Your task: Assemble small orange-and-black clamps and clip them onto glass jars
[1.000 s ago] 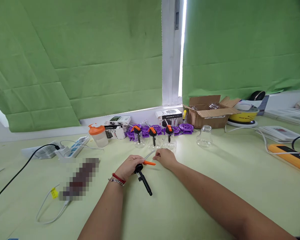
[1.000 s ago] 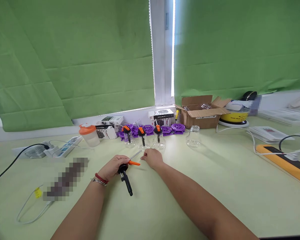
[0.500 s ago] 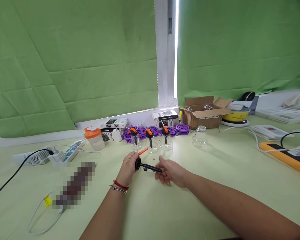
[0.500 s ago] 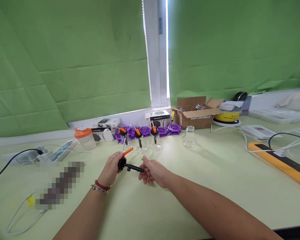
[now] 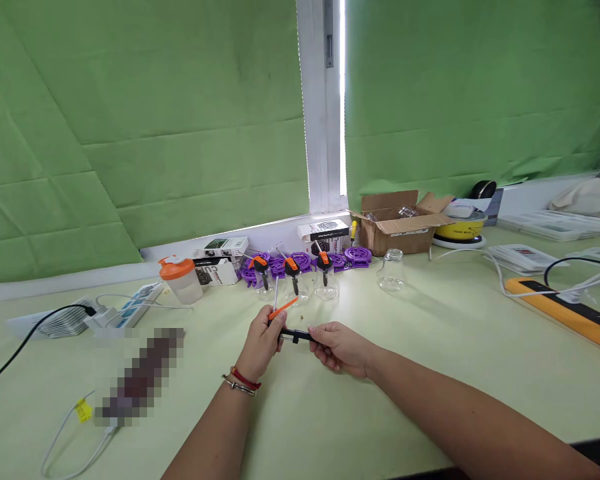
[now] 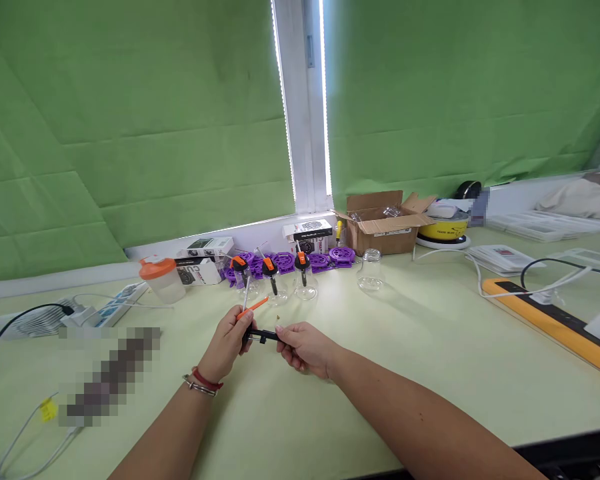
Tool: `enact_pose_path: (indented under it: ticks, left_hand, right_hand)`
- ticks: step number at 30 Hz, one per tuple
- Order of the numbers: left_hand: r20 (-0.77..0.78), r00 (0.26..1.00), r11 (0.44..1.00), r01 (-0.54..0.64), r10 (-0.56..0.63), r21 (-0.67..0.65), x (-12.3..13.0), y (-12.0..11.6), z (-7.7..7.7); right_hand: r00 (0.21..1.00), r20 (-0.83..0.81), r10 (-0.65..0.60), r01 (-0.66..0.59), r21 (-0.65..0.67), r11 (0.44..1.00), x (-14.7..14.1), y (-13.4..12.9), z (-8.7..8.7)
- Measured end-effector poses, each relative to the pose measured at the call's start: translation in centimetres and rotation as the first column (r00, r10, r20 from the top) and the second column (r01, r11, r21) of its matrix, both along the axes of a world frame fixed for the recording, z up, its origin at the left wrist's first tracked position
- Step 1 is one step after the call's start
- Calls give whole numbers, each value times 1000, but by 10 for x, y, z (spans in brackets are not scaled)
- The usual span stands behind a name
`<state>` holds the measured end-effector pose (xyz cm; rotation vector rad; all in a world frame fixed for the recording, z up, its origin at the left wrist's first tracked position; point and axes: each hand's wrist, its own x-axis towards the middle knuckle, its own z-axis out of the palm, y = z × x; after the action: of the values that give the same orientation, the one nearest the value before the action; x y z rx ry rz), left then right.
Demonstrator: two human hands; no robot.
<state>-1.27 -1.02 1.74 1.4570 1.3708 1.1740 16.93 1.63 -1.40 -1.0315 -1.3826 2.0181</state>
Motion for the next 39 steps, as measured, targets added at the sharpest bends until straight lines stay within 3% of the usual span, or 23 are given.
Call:
enact_pose_path:
  ticks: [5, 7, 9, 11, 13, 15, 16, 19, 25, 32, 39]
  left_hand:
    - [63, 998, 998, -13, 17, -64, 3, 4, -7]
    - [32, 999, 998, -34, 33, 53, 4, 4, -9]
    - [-91, 994, 965, -33, 59, 261, 4, 3, -8]
    - [-262, 955, 870, 5, 143, 494, 5, -1, -6]
    - [-370, 889, 733, 60, 269, 677, 8, -7, -2]
    - [-421, 840, 634, 125, 342, 763, 13, -14, 1]
    - [-449, 823, 617, 159, 349, 771, 15, -18, 3]
    - [-509, 788, 655, 186, 346, 733, 23, -25, 3]
    - [-579, 740, 735, 173, 341, 655, 28, -22, -2]
    - [-576, 732, 758, 127, 364, 640, 30, -17, -6]
    - [-593, 737, 794, 128, 324, 594, 28, -6, -22]
  right_hand:
    - [998, -46, 31, -25, 119, 993, -2, -1, -1]
    - [998, -59, 0, 6, 113, 994, -1, -1, 2]
    - [993, -106, -45, 59, 136, 989, -1, -2, 6]
    - [985, -162, -55, 85, 181, 980, -1, -5, 11]
    - [979, -202, -36, 82, 227, 970, -2, -11, 16]
    - [969, -249, 7, 57, 249, 967, -3, -18, 22]
    - [959, -280, 33, 34, 232, 972, -3, -22, 23]
    - [922, -380, 70, -34, 100, 994, -4, -28, 25]
    - [917, -398, -23, -21, -107, 994, -7, -23, 18]
    - [918, -373, -135, 64, -197, 978, -13, -18, 13]
    - [925, -324, -199, 123, -242, 962, -22, -11, -7]
